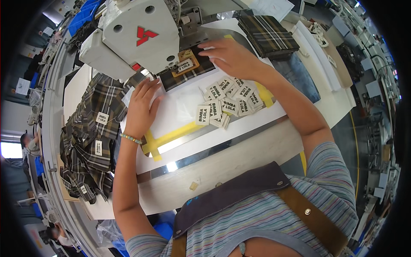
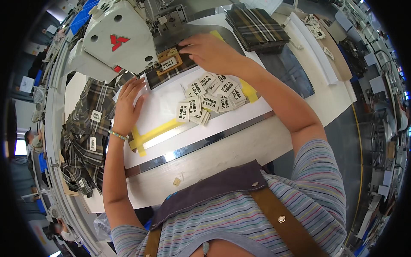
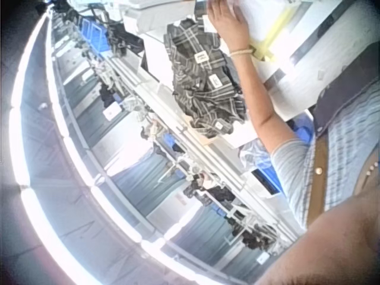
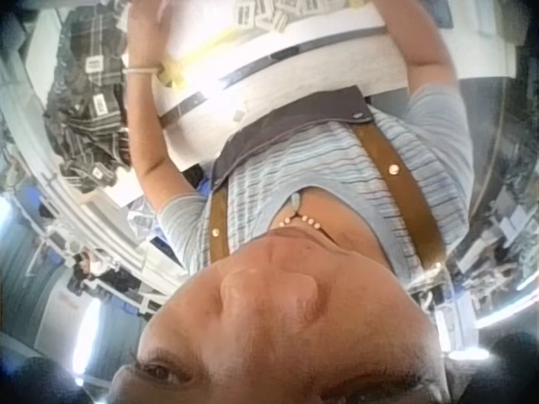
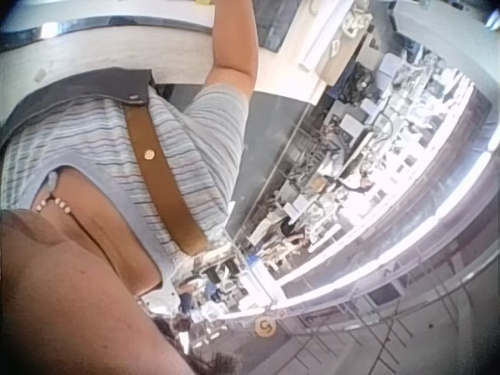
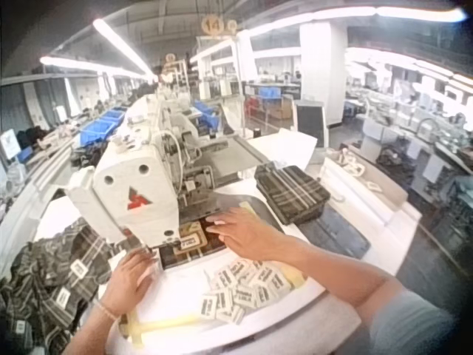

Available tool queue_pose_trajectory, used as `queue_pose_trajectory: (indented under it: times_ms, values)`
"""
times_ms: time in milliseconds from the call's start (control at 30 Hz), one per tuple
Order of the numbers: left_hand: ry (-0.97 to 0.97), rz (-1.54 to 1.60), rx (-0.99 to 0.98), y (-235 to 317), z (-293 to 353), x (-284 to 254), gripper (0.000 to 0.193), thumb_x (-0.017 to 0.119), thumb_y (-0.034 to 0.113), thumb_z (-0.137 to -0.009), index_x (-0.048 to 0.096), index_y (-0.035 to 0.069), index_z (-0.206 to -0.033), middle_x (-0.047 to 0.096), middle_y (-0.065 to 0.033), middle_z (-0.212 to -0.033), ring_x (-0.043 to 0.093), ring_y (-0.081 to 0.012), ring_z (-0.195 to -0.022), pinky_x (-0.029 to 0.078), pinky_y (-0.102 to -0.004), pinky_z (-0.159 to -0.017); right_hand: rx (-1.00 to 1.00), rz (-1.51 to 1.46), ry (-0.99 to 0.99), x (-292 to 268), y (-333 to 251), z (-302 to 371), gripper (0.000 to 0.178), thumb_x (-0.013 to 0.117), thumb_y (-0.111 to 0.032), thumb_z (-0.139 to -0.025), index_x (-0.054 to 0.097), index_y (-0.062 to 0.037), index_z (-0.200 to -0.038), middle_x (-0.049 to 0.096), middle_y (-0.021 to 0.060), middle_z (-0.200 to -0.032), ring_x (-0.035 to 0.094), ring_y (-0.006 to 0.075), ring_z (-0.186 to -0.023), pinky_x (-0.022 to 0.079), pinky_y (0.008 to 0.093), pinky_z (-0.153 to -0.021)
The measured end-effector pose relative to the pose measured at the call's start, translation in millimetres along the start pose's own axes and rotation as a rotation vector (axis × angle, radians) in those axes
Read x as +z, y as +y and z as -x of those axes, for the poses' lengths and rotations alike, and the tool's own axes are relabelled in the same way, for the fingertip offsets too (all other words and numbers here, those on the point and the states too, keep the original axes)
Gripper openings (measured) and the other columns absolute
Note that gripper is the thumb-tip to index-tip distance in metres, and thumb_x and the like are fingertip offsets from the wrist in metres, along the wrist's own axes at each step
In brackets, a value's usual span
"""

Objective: The person uses a sewing machine to attach small white rectangular labels to plaid fabric pieces. They pick up a label, place it on a fabric piece, and guide the fabric under the machine's presser foot to sew it in place. The person repeats this process for multiple items, stacking the finished pieces to the left.

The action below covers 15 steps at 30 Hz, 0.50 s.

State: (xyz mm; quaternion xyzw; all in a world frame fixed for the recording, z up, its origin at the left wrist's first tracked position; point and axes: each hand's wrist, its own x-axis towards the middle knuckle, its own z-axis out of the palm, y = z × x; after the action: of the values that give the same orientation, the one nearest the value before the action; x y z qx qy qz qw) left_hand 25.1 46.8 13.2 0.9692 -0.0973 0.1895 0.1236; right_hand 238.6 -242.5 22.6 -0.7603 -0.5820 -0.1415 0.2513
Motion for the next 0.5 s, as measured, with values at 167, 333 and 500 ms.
queue_pose_trajectory:
  times_ms: [167, 333, 500]
  values:
    - [-0.005, 0.067, 0.043, 9.3, -12.1, 7.3, 0.036, 0.072, 0.004, -0.094, 0.069, 0.002, -0.129, 0.068, -0.0117, -0.138, 0.056, -0.0382, -0.138, 0.047, -0.0480, -0.116, 0.079, 0.092, 0.101, -1.3, 47.1, 30.0, 0.028, 0.063, -0.006, -0.099, 0.078, -0.0073, -0.123, 0.068, 0.0072, -0.142, 0.059, 0.0309, -0.134, 0.047, 0.0442, -0.114]
    - [-0.022, 0.107, 0.069, 17.5, -19.8, 9.4, 0.037, 0.070, 0.001, -0.095, 0.068, 0.002, -0.131, 0.068, -0.0123, -0.140, 0.056, -0.0386, -0.139, 0.046, -0.0471, -0.117, 0.126, 0.015, 0.205, 5.0, 49.2, 26.8, 0.026, 0.066, -0.003, -0.097, 0.080, -0.0080, -0.117, 0.070, 0.0063, -0.138, 0.061, 0.0300, -0.132, 0.048, 0.0442, -0.114]
    - [-0.026, 0.102, 0.100, 22.6, -25.7, 12.8, 0.037, 0.070, 0.003, -0.095, 0.068, 0.002, -0.133, 0.068, -0.0122, -0.140, 0.056, -0.0372, -0.139, 0.046, -0.0465, -0.117, 0.111, 0.008, 0.217, 7.7, 51.3, 27.5, 0.023, 0.067, -0.004, -0.096, 0.081, -0.0077, -0.113, 0.072, 0.0061, -0.133, 0.062, 0.0298, -0.130, 0.050, 0.0437, -0.112]
